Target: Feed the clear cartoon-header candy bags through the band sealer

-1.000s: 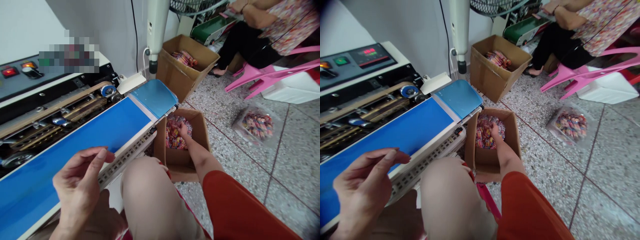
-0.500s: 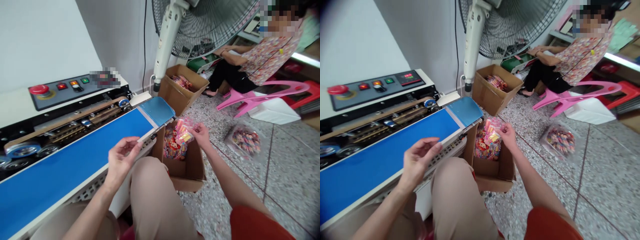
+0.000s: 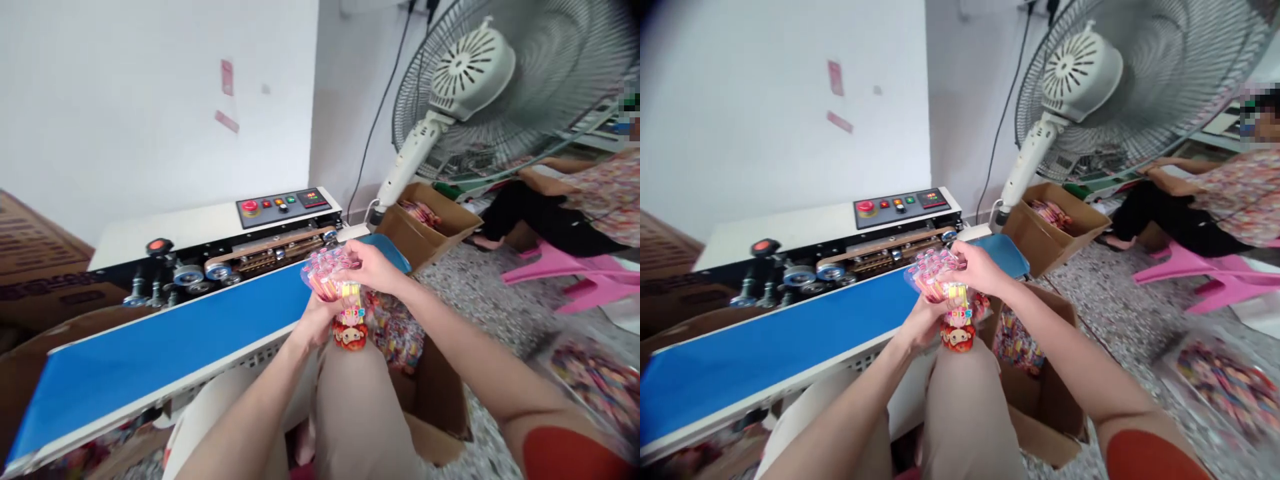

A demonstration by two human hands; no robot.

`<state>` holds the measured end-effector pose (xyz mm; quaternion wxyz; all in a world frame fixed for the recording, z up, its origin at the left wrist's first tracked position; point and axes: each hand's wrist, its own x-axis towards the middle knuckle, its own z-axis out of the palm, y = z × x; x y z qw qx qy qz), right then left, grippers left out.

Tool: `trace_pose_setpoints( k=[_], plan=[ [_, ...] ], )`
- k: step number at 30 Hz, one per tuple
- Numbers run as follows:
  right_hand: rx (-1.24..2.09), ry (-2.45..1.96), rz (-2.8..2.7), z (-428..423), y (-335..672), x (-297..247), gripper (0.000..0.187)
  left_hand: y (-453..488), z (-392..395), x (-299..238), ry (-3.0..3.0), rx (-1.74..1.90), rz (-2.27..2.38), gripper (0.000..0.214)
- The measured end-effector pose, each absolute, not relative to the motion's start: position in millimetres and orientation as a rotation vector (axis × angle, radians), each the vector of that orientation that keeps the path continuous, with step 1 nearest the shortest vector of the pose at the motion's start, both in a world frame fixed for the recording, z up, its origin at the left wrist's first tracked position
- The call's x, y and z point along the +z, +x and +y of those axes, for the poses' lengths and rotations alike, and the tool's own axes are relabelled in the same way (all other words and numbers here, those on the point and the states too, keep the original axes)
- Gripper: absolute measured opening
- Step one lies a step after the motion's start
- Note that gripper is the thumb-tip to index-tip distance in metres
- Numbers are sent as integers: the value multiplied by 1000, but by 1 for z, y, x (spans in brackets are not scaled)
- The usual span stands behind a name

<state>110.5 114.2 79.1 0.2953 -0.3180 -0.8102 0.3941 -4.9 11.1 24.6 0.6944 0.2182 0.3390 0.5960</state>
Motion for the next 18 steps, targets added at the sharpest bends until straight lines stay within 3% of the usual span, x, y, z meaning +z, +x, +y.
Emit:
trace_pose_setpoints(
  k=[7,14,18],
  plan=[
    [727,-1031,-1666,79,85,40,32,-34,14,24,400,1606,811,52],
    [1031,-1101,-1738,48,74,5,31,-47,12,19,345,1674,923,42],
    [1095,-1132,-1644,55,75,2,42,-44,10,18,334,1671,961,45]
  ],
)
